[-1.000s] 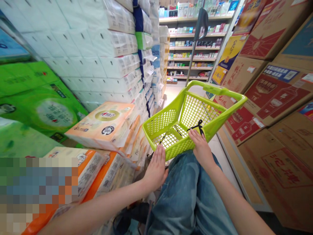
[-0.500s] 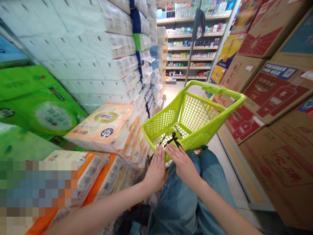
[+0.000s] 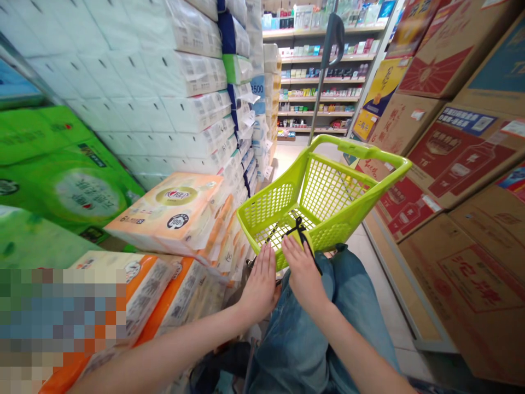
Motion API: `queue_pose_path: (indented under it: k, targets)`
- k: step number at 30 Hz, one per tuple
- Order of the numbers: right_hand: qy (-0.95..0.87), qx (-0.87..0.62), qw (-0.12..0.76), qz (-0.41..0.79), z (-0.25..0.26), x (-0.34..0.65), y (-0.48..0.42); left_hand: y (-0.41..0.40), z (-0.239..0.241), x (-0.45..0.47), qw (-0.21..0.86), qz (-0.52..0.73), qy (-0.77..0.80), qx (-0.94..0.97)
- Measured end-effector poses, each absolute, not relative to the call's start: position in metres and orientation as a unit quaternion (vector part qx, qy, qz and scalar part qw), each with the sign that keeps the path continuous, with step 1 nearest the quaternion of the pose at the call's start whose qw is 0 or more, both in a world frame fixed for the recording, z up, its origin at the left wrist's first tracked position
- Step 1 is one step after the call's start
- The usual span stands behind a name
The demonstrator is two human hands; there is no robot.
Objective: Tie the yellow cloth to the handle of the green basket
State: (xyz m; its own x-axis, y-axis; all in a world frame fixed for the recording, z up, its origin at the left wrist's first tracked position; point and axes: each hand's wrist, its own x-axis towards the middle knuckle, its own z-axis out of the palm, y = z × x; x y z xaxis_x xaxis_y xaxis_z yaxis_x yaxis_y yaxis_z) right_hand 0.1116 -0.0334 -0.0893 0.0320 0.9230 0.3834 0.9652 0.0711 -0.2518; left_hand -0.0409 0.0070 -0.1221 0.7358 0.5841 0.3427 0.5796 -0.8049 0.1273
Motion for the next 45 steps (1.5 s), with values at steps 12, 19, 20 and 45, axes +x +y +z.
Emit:
queue_pose_path:
  k: [12,19,20,45]
  targets:
    - [-0.693,-0.669,0.266,-0.034,-0.088,0.199,-0.032,0.005,-0.117,-0.041,0.009,0.183,0.316,0.931]
    - [-0.640,-0.720,0.262,-0.058,-0.089,0.153,-0.030,0.006,-0.119,-0.041,0.006,0.189,0.318,0.929]
    - [-0.656,-0.707,0.257,-0.051,-0.091,0.135,-0.032,0.006,-0.120,-0.041,0.006,0.188,0.317,0.930]
    - [-0.693,-0.673,0.253,-0.061,-0.098,0.102,-0.035,0.016,-0.125,-0.044,-0.126,0.158,0.312,0.929]
